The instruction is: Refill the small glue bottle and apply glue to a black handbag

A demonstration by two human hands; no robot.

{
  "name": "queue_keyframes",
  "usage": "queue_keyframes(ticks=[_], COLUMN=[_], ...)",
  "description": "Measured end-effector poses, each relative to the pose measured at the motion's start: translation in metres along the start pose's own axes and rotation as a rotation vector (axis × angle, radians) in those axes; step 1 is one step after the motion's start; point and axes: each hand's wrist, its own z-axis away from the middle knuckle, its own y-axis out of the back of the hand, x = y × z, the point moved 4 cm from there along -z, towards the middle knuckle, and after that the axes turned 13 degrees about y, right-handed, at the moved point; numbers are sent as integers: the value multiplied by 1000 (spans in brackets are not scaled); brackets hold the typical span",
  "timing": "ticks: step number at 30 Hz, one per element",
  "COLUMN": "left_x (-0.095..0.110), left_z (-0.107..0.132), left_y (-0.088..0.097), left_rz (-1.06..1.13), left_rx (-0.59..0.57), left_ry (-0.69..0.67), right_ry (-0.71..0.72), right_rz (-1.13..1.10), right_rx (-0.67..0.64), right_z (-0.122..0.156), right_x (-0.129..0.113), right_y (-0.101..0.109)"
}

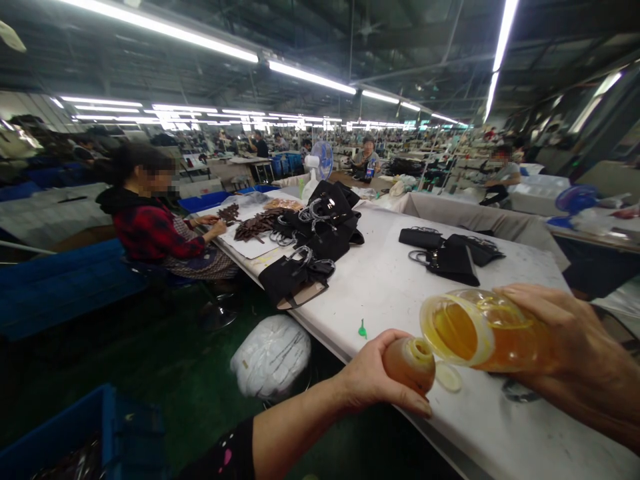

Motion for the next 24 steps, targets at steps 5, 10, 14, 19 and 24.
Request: queue_keyframes(ticks=[5,10,14,19,24], left_x=[3,1,1,4,3], left_z=[0,-2,-3,-1,-1], left_y=[2,5,5,4,5], left_rz=[20,24,52,45,-4], left_rx=[4,-6,-12,-10,-31], left_ry=[13,5,-6,-8,-16], right_ry=[19,43,34,36,38], right_rz=[-1,-9,-24,-14,9], right_rx=[-4,-4,-15,-13,-23], right_z=[2,1,0,-1,2], right_x=[2,1,1,0,-1], right_y=[-3,-6,-7,-3,0])
